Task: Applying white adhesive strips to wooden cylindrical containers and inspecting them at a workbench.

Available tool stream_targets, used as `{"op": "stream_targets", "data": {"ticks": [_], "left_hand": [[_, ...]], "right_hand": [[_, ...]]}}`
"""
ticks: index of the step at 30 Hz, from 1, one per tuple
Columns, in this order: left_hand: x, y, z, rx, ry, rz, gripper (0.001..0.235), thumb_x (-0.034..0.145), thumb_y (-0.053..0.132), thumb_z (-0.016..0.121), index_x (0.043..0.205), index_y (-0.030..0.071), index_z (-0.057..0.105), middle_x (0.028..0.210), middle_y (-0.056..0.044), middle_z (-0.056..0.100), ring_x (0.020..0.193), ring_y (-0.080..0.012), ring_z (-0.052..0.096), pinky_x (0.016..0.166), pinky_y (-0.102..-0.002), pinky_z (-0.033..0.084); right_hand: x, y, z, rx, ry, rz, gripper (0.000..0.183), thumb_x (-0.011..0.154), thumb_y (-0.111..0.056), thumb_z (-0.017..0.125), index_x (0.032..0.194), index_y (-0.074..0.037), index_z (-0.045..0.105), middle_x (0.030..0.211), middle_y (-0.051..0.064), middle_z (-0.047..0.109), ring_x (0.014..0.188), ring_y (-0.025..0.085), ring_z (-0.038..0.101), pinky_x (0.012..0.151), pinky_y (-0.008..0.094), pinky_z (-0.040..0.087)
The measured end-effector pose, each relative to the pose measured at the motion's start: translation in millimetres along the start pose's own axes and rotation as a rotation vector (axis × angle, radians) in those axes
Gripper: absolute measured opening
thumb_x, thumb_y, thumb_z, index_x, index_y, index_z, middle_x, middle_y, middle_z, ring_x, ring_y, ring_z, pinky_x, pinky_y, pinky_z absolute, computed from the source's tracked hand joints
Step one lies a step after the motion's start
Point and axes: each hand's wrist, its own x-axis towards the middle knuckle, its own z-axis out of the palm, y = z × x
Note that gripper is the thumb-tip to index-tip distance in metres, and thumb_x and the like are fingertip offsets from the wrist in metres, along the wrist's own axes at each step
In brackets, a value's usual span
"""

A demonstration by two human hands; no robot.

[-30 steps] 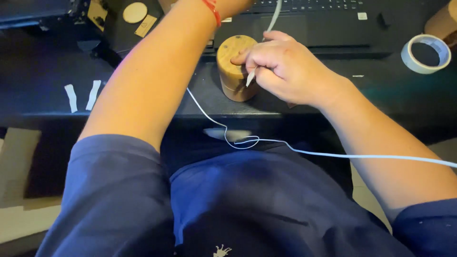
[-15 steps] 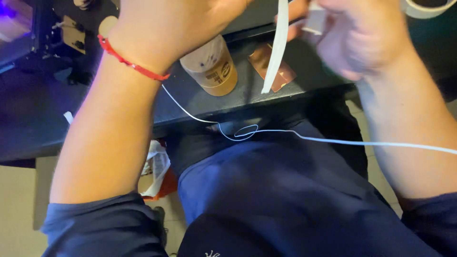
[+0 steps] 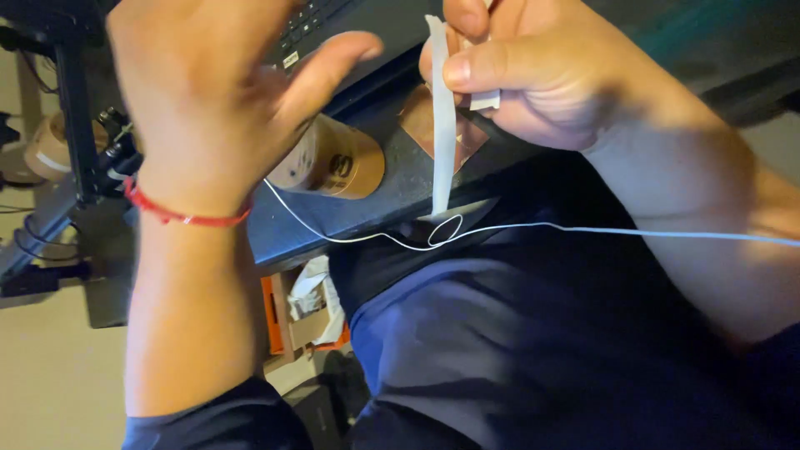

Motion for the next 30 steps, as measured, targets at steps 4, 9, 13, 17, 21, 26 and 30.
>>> {"op": "stream_targets", "data": {"ticks": [4,9,13,17,21,26,30], "left_hand": [[-0.2,5.1,-21.5,-0.25,-0.276,-0.236,0.044,0.12,0.034,0.081,0.128,-0.006,0.064,0.115,-0.019,0.067,0.096,-0.0331,0.065,0.083,-0.044,0.049],[-3.8,13.9,-29.4,-0.401,-0.762,-0.568,0.081,0.091,0.055,0.047,0.143,-0.008,0.049,0.13,-0.024,0.06,0.098,-0.0311,0.061,0.07,-0.037,0.053],[-15.2,20.0,-21.8,-0.561,-0.916,-0.818,0.093,0.077,0.05,0.062,0.15,0.001,0.033,0.149,-0.023,0.043,0.128,-0.0359,0.049,0.104,-0.048,0.042],[-15.6,19.1,-15.4,-0.589,-1.007,-0.804,0.095,0.075,0.032,0.078,0.153,0.009,0.029,0.159,-0.018,0.032,0.15,-0.0336,0.025,0.117,-0.049,0.025],[-10.3,18.9,-8.7,-0.595,-1.093,-0.847,0.102,0.064,0.011,0.086,0.151,0.015,0.034,0.159,-0.014,0.031,0.146,-0.0327,0.032,0.112,-0.048,0.032],[-8.4,19.6,-4.6,-0.592,-1.098,-0.796,0.1,0.057,0.0,0.081,0.147,0.014,0.04,0.151,-0.012,0.039,0.136,-0.0307,0.045,0.106,-0.041,0.04],[6.5,19.7,-2.8,-0.545,-1.198,-0.91,0.09,0.06,0.001,0.081,0.139,0.022,0.046,0.146,-0.006,0.045,0.091,-0.0218,0.065,0.047,-0.03,0.059]], "right_hand": [[-13.8,7.9,-47.9,-0.288,0.097,-0.064,0.014,0.094,-0.017,0.057,0.088,-0.005,0.059,0.078,0.007,0.059,0.069,0.018,0.061,0.067,0.029,0.051],[-43.3,42.6,-106.9,-0.852,0.354,-0.524,0.063,0.101,0.025,0.064,0.063,-0.004,0.023,0.062,0.008,0.024,0.066,0.022,0.034,0.089,0.042,0.041],[-51.3,30.2,-76.7,-0.372,0.561,-0.209,0.024,0.093,0.003,0.064,0.099,-0.011,0.045,0.095,0.012,0.061,0.081,0.014,0.059,0.077,0.025,0.05],[-55.8,13.0,-62.2,-0.589,0.565,-0.107,0.024,0.094,0.002,0.063,0.105,-0.003,0.042,0.101,0.017,0.064,0.076,0.016,0.057,0.069,0.025,0.046],[-56.7,4.2,-52.3,-0.609,0.6,-0.018,0.023,0.09,0.001,0.059,0.105,-0.001,0.04,0.101,0.016,0.065,0.071,0.016,0.055,0.068,0.024,0.043],[-58.3,-0.3,-45.1,-0.663,0.634,0.082,0.027,0.088,-0.001,0.059,0.106,-0.003,0.039,0.102,0.014,0.066,0.061,0.013,0.046,0.058,0.023,0.035],[-62.1,5.1,-51.2,-0.658,0.607,0.047,0.029,0.086,0.001,0.059,0.107,-0.003,0.039,0.105,0.017,0.065,0.073,0.016,0.054,0.068,0.025,0.041]]}}
